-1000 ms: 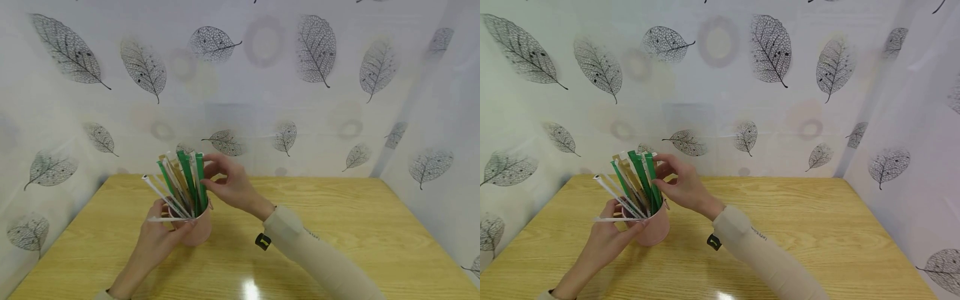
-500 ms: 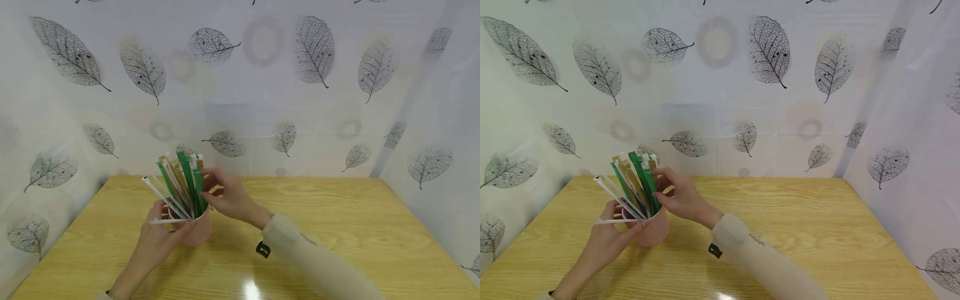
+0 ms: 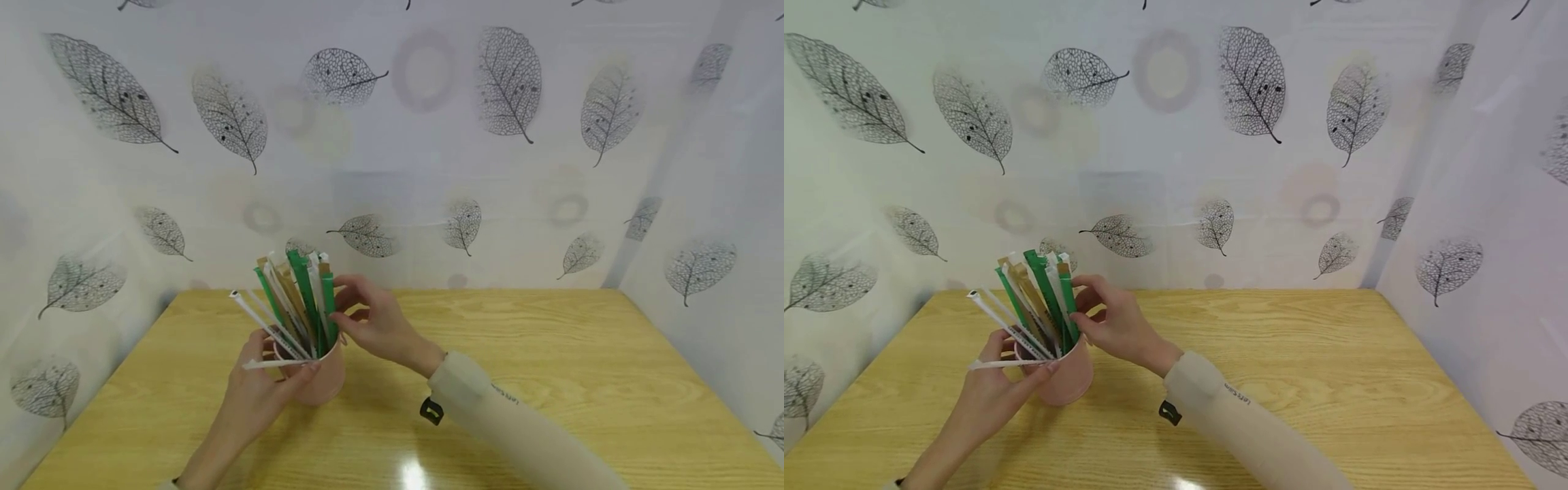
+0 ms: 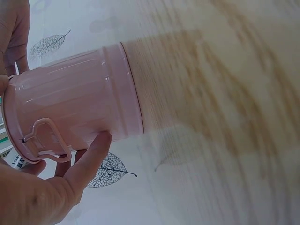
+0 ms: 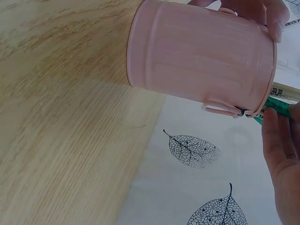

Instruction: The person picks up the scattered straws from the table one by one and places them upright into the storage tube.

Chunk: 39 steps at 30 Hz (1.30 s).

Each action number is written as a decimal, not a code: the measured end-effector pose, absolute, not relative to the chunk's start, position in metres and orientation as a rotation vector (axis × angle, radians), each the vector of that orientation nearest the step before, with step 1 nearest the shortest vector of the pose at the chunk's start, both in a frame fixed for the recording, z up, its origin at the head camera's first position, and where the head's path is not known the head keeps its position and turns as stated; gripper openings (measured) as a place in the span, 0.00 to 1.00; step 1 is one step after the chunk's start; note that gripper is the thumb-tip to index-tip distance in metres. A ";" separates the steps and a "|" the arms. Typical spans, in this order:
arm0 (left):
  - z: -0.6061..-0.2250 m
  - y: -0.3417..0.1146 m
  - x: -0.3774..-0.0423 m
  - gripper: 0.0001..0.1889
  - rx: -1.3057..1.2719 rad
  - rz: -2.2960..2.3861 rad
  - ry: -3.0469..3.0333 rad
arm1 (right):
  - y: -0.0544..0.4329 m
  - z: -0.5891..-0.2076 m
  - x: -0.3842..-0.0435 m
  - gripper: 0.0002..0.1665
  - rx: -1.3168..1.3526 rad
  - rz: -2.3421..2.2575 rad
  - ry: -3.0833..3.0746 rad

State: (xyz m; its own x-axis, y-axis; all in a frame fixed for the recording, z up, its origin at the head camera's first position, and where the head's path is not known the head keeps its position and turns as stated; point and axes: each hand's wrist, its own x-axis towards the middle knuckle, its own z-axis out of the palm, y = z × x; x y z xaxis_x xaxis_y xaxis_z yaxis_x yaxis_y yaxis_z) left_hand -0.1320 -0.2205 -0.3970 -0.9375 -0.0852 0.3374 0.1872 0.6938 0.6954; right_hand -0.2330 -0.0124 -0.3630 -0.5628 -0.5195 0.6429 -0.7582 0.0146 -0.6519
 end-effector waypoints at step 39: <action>-0.400 -0.274 -0.076 0.49 0.027 -0.442 -2.949 | 0.221 -0.389 -0.165 0.32 0.561 0.553 -2.659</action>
State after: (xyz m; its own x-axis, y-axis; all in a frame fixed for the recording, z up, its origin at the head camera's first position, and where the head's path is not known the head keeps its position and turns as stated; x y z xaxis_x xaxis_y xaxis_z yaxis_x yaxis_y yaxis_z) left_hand -0.0757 -0.2741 -0.3996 -0.9872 -0.0414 0.1540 0.0056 0.9561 0.2929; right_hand -0.1649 0.2214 -0.3895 -0.8537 -0.3030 0.4235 -0.4467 0.8442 -0.2964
